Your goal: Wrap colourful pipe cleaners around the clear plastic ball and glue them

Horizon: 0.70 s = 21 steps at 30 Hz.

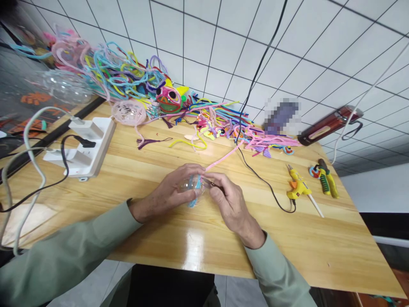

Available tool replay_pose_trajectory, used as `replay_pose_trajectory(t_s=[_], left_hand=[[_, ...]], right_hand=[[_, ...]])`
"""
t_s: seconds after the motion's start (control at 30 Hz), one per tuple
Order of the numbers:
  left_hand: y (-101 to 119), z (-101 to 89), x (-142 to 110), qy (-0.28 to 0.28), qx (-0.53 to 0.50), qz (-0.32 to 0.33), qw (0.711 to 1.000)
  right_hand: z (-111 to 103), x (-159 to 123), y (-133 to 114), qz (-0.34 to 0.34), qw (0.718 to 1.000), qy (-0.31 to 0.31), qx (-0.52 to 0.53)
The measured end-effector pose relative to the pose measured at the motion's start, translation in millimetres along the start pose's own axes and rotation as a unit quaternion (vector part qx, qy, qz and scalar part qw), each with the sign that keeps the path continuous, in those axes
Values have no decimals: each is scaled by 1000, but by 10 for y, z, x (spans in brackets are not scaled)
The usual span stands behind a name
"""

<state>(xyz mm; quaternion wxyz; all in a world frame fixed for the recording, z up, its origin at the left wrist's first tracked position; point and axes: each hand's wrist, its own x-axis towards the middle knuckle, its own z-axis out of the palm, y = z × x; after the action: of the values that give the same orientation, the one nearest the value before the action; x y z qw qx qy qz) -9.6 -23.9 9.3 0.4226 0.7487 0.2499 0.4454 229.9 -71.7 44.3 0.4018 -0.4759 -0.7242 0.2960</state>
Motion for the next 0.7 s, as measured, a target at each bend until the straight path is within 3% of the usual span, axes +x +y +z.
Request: replay_pose_trajectory(t_s=[0.17, 0.3, 0.7], left_hand=[[4, 13, -18, -1, 10, -5, 1000], [8, 13, -14, 1, 9, 1, 1000], [-14, 6, -19, -2, 18, 16, 1000]], right_hand=[[-129, -42, -13, -113, 982, 29, -146], [-148, -11, 28, -174, 964, 21, -201], [-54, 20, 82, -213, 944, 22, -250]])
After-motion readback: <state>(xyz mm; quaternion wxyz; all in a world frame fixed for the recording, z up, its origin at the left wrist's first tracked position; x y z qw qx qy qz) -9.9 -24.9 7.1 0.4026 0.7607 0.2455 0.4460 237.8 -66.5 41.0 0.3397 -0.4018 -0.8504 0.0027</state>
